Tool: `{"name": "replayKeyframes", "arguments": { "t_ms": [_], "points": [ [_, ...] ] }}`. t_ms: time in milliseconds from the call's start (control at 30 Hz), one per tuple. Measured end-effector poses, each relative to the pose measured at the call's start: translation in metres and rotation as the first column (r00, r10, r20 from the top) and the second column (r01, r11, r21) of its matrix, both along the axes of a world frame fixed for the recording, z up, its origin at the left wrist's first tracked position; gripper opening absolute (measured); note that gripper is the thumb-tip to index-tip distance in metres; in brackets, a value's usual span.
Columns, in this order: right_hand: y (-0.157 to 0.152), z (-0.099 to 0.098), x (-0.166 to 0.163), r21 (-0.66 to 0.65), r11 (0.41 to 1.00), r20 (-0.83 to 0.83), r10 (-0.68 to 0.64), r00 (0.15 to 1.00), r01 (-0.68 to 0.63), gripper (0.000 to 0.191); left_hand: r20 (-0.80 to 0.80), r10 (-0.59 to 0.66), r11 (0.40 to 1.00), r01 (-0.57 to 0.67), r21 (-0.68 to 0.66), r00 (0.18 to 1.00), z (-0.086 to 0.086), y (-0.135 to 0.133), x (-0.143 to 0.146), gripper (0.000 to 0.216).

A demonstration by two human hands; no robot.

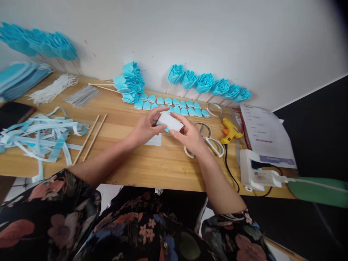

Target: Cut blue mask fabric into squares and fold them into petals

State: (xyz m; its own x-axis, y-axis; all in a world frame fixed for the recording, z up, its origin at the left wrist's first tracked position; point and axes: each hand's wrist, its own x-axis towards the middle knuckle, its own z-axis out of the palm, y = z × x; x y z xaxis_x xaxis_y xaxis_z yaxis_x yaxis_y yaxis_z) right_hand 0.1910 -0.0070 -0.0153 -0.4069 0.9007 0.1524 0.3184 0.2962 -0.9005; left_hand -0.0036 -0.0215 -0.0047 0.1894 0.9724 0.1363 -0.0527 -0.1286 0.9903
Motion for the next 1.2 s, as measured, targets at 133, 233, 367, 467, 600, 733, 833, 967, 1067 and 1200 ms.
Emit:
{"name": "replayKeyframes", "arguments": {
  "t_ms": [133, 233, 367, 467, 600, 733, 833, 967, 1067, 1200],
  "points": [
    [-0.001, 0.002, -0.004, 0.023, 0.999, -0.094, -0.035, 0.995, 0.037, 0.050, 0.234, -0.002, 0.995, 0.024, -0.092, 0.972, -0.003, 0.000, 0.002, 0.071],
    [-0.002, 0.002, -0.005, 0.063, 0.995, -0.112, -0.064, 0.992, 0.072, 0.050, 0.258, -0.040, 0.979, 0.089, -0.181, 0.965, -0.007, -0.001, 0.004, 0.058],
    [-0.004, -0.001, -0.006, 0.067, 0.994, -0.063, -0.078, 0.995, 0.083, 0.050, 0.107, -0.059, 0.955, 0.087, -0.284, 0.993, -0.016, -0.002, 0.005, 0.036],
    [-0.004, -0.002, -0.007, 0.051, 0.996, -0.076, -0.067, 0.995, 0.071, 0.050, 0.121, -0.017, 0.957, 0.051, -0.285, 0.992, -0.019, -0.001, 0.005, 0.034],
    [-0.004, 0.003, -0.008, 0.037, 0.995, -0.109, -0.089, 0.990, 0.094, 0.045, 0.138, -0.012, 0.959, 0.051, -0.280, 0.990, -0.015, -0.001, 0.006, 0.032],
    [-0.003, 0.004, -0.006, 0.053, 0.983, -0.137, -0.165, 0.977, 0.173, 0.038, 0.074, -0.009, 0.950, 0.031, -0.311, 0.997, -0.012, -0.004, 0.005, 0.031],
    [-0.003, 0.003, -0.006, 0.054, 0.979, -0.176, -0.182, 0.967, 0.194, 0.035, 0.088, 0.006, 0.943, 0.024, -0.331, 0.996, -0.014, -0.004, 0.005, 0.030],
    [-0.003, 0.004, -0.006, 0.051, 0.983, -0.191, -0.164, 0.968, 0.176, 0.033, 0.244, -0.005, 0.938, 0.089, -0.336, 0.970, -0.017, 0.000, 0.005, 0.030],
    [-0.004, 0.008, -0.004, 0.097, 0.978, -0.159, -0.168, 0.973, 0.184, 0.035, 0.340, -0.016, 0.927, 0.141, -0.347, 0.940, -0.016, 0.003, 0.005, 0.028],
    [-0.002, 0.014, 0.002, 0.200, 0.975, -0.135, -0.073, 0.988, 0.099, 0.043, 0.412, 0.003, 0.915, 0.163, -0.369, 0.911, -0.012, 0.004, 0.001, 0.024]
  ]
}}
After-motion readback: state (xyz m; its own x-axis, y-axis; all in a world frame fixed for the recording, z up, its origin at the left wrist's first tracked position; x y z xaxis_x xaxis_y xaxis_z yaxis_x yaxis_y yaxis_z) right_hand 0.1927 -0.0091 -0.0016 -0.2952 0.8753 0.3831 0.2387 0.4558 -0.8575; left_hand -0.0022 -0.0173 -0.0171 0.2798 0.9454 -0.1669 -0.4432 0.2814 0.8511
